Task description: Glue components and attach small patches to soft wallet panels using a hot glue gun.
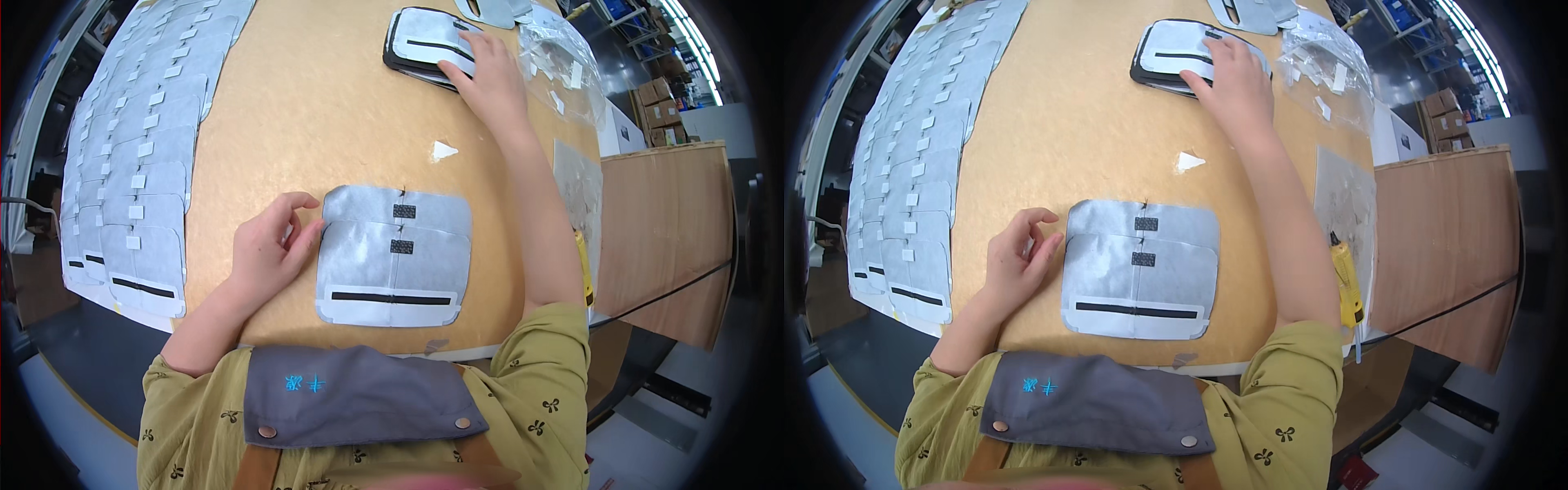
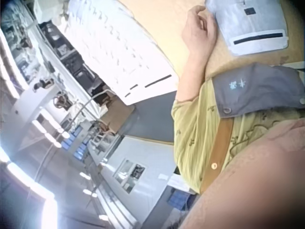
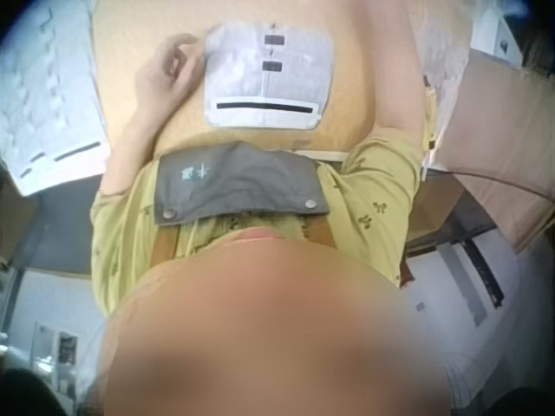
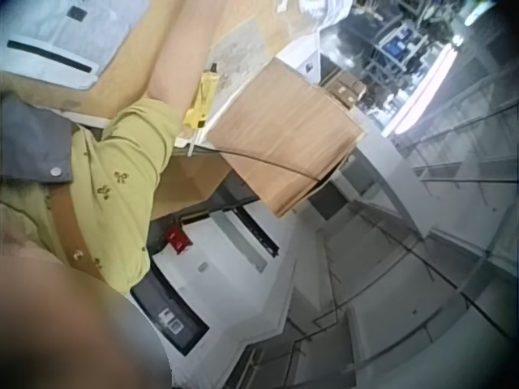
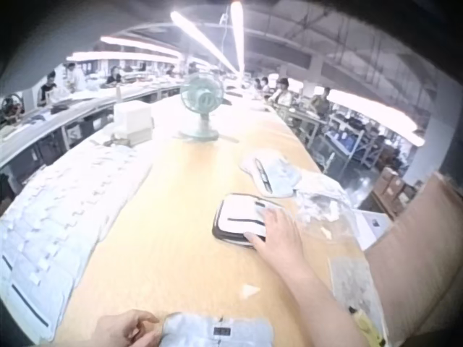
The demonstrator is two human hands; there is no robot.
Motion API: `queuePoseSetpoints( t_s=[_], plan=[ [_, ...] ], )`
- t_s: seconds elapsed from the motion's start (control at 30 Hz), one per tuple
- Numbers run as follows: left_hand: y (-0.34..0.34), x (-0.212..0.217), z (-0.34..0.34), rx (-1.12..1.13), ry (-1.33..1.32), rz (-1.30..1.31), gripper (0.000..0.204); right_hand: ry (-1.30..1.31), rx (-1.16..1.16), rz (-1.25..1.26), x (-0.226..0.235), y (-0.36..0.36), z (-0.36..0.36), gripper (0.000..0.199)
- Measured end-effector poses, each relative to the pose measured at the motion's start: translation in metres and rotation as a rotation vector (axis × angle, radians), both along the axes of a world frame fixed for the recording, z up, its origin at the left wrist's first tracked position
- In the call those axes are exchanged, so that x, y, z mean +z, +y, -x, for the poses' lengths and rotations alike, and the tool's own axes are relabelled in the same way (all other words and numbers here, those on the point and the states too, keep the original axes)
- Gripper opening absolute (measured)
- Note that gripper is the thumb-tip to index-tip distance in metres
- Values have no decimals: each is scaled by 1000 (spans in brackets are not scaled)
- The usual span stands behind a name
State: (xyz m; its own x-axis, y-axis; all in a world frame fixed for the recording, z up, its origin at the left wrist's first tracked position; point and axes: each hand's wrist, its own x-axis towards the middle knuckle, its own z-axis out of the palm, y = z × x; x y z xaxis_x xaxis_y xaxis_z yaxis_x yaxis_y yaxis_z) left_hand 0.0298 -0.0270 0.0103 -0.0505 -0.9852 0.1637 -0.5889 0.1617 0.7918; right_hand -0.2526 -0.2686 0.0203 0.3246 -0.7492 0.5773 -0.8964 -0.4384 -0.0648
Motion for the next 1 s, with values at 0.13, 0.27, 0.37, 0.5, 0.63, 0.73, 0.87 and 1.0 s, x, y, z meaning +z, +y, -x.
queuePoseSetpoints(
  t_s=[0.13, 0.27, 0.37, 0.5, 0.63, 0.73, 0.87, 1.0],
  plan=[
    [-1, -1, -2, -11, 6, 8, 24, 144, -18, -212, -7, -23, -11, 49],
    [1, 0, -4, -17, 22, 2, 24, 17, 58, -268, -5, -29, -10, 39],
    [2, 3, -3, -40, 31, 18, 23, -206, 5, -322, -1, -43, 5, 35],
    [2, 3, -3, -40, 85, 10, 16, -442, -164, -97, 25, -42, 34, 33],
    [10, -5, -13, -48, 405, -137, 20, -452, 99, 96, 90, 58, 3, 24],
    [13, 16, -22, -280, 762, -547, 47, -134, 136, 186, 118, 167, -1, 23],
    [28, 28, -11, -299, 784, -759, 64, 195, 299, -94, 112, 279, -8, 28],
    [37, 37, 5, -210, 511, -806, 47, 151, 458, -208, 51, 323, -9, 32]
  ],
)
